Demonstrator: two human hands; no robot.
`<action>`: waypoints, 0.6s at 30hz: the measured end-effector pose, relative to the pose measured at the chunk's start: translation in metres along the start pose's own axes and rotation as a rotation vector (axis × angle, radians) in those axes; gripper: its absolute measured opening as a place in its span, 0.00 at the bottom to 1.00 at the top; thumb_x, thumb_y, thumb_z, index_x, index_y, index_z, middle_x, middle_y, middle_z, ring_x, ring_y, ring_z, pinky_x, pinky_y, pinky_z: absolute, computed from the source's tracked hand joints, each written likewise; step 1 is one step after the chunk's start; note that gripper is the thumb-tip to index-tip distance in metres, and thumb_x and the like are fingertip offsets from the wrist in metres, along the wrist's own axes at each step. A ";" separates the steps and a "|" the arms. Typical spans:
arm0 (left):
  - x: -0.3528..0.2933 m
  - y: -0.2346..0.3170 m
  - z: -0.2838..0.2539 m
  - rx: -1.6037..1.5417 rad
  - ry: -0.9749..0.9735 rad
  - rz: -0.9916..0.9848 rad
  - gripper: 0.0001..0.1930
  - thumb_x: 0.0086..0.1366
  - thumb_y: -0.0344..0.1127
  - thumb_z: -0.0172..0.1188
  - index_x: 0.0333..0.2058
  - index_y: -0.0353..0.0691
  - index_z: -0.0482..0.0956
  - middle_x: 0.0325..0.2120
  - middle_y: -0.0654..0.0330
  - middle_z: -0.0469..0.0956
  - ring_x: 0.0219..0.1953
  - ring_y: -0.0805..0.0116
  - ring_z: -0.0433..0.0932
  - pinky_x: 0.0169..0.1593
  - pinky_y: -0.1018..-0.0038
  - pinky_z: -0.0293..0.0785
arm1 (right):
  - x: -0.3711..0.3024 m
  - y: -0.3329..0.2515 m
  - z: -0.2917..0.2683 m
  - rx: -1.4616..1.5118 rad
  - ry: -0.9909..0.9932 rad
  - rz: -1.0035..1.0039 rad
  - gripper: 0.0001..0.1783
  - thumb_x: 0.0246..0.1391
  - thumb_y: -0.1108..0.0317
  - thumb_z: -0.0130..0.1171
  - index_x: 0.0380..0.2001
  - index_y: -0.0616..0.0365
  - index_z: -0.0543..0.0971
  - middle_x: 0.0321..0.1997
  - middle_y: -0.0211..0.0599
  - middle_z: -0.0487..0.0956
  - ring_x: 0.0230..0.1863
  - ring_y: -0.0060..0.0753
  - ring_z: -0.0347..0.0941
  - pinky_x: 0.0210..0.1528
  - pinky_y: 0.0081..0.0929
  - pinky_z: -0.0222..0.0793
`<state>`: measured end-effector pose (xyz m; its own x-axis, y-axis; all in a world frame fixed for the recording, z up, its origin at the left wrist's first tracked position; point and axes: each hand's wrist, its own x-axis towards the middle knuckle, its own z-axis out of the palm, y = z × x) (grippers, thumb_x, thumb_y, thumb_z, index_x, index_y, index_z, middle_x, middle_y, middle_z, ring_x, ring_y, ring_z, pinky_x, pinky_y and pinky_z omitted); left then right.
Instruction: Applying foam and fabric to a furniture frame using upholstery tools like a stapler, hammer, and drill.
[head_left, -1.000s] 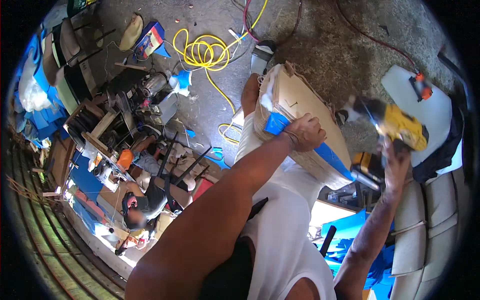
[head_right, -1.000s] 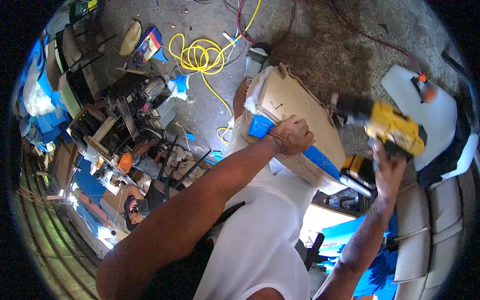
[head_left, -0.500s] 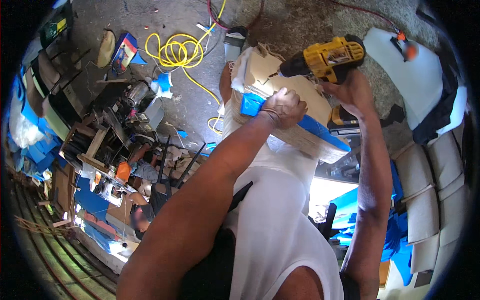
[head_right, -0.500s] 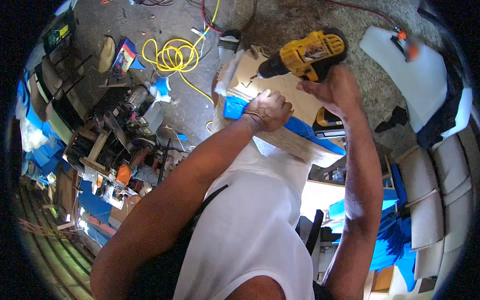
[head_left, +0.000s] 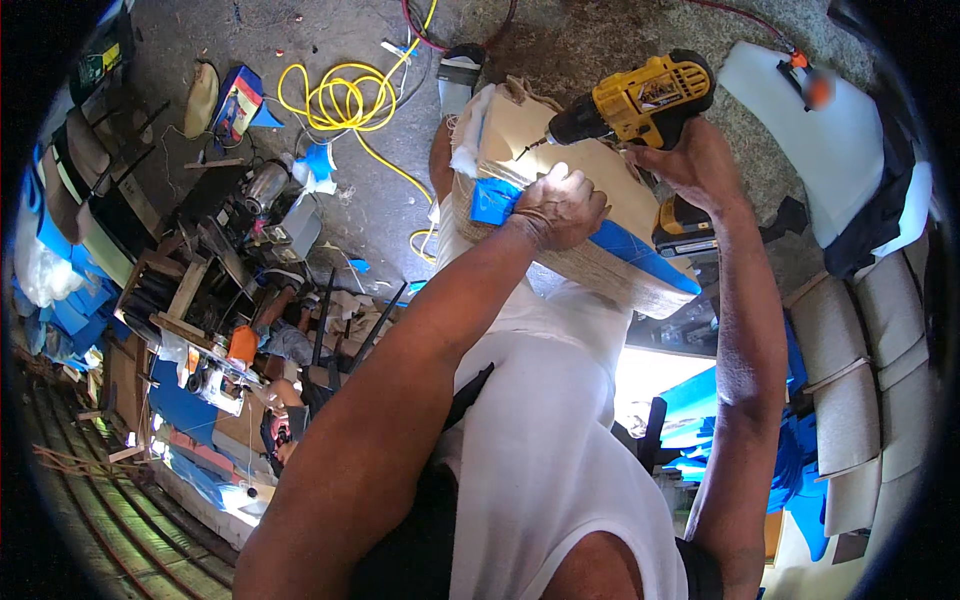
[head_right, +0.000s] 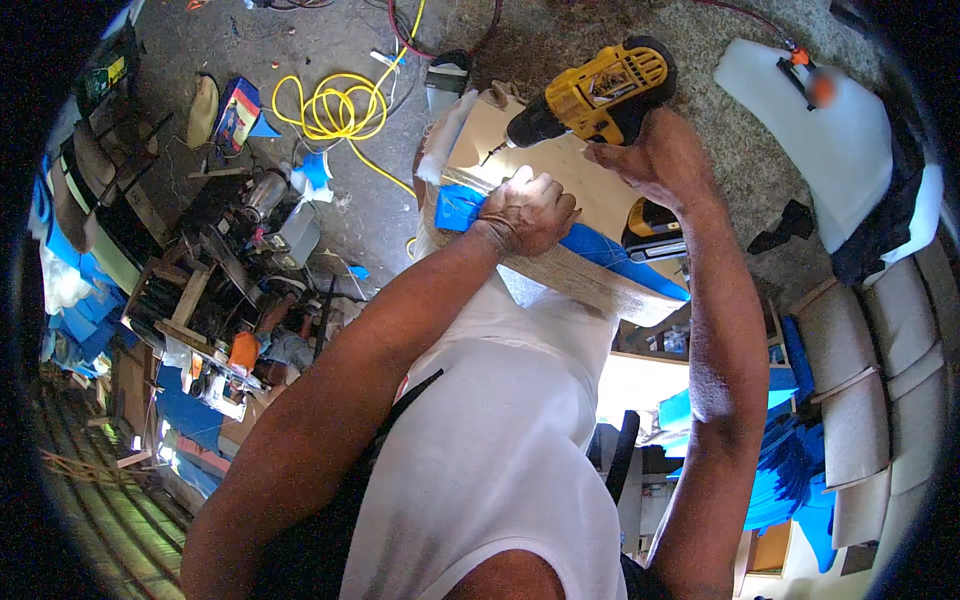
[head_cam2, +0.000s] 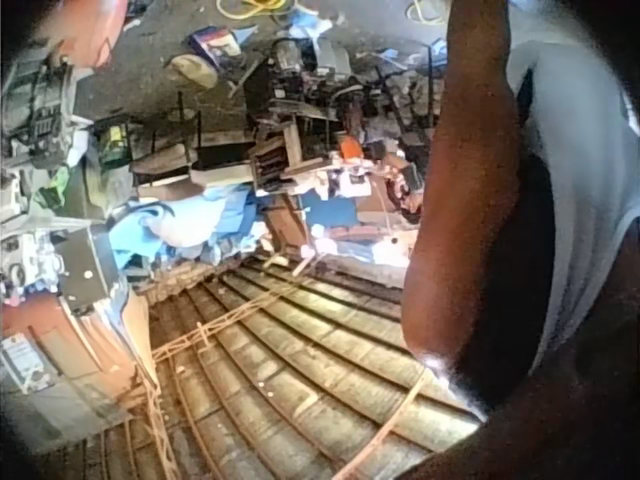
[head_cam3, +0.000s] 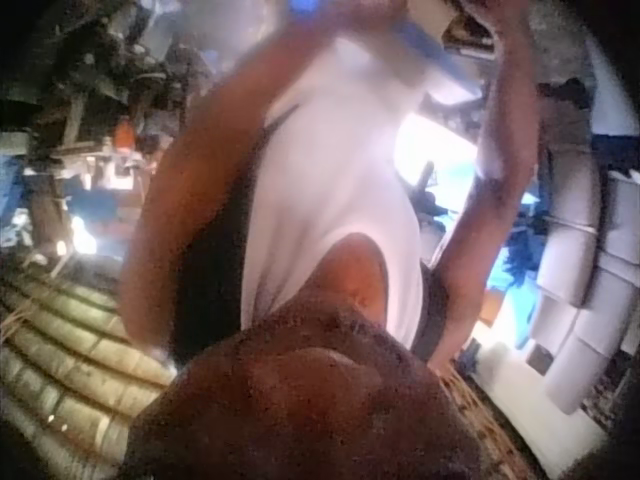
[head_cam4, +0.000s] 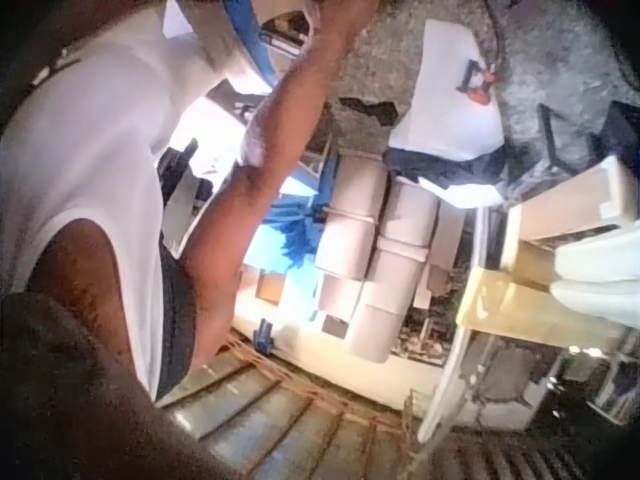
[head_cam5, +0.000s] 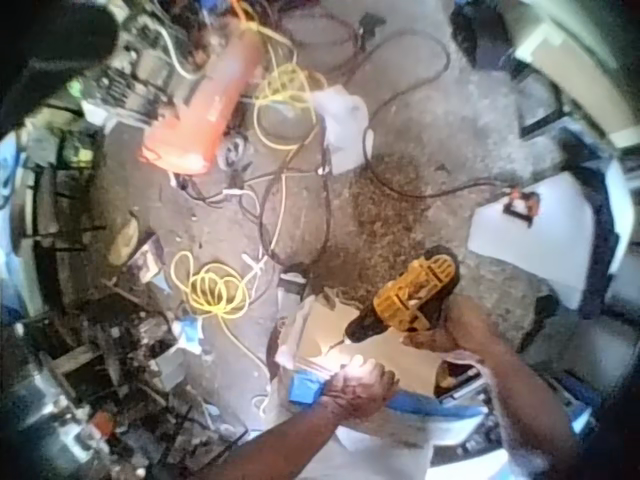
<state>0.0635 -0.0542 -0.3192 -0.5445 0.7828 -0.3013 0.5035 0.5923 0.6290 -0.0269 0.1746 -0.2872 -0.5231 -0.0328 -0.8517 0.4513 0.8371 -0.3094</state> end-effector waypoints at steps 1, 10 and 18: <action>0.000 0.000 0.002 -0.019 0.005 -0.023 0.13 0.66 0.46 0.55 0.29 0.46 0.81 0.25 0.59 0.79 0.31 0.60 0.77 0.38 0.62 0.70 | -0.001 -0.003 -0.001 0.066 -0.010 -0.045 0.26 0.45 0.59 0.77 0.46 0.61 0.82 0.42 0.40 0.87 0.42 0.32 0.84 0.46 0.32 0.77; 0.001 -0.001 0.000 0.025 0.009 0.021 0.12 0.65 0.45 0.57 0.29 0.46 0.81 0.25 0.59 0.77 0.31 0.61 0.78 0.37 0.62 0.72 | -0.001 -0.008 -0.004 0.033 -0.010 -0.044 0.26 0.44 0.57 0.77 0.43 0.62 0.84 0.40 0.43 0.87 0.42 0.36 0.85 0.45 0.33 0.78; 0.000 -0.001 0.005 -0.007 0.038 0.000 0.12 0.65 0.45 0.58 0.27 0.46 0.80 0.24 0.59 0.77 0.30 0.61 0.77 0.36 0.62 0.71 | 0.007 -0.007 -0.009 0.112 -0.030 -0.116 0.28 0.44 0.59 0.78 0.45 0.64 0.82 0.41 0.42 0.87 0.40 0.33 0.84 0.45 0.35 0.79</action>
<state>0.0667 -0.0538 -0.3234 -0.5696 0.7751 -0.2734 0.4994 0.5906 0.6339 -0.0407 0.1730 -0.2874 -0.5553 -0.1432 -0.8192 0.4675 0.7610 -0.4499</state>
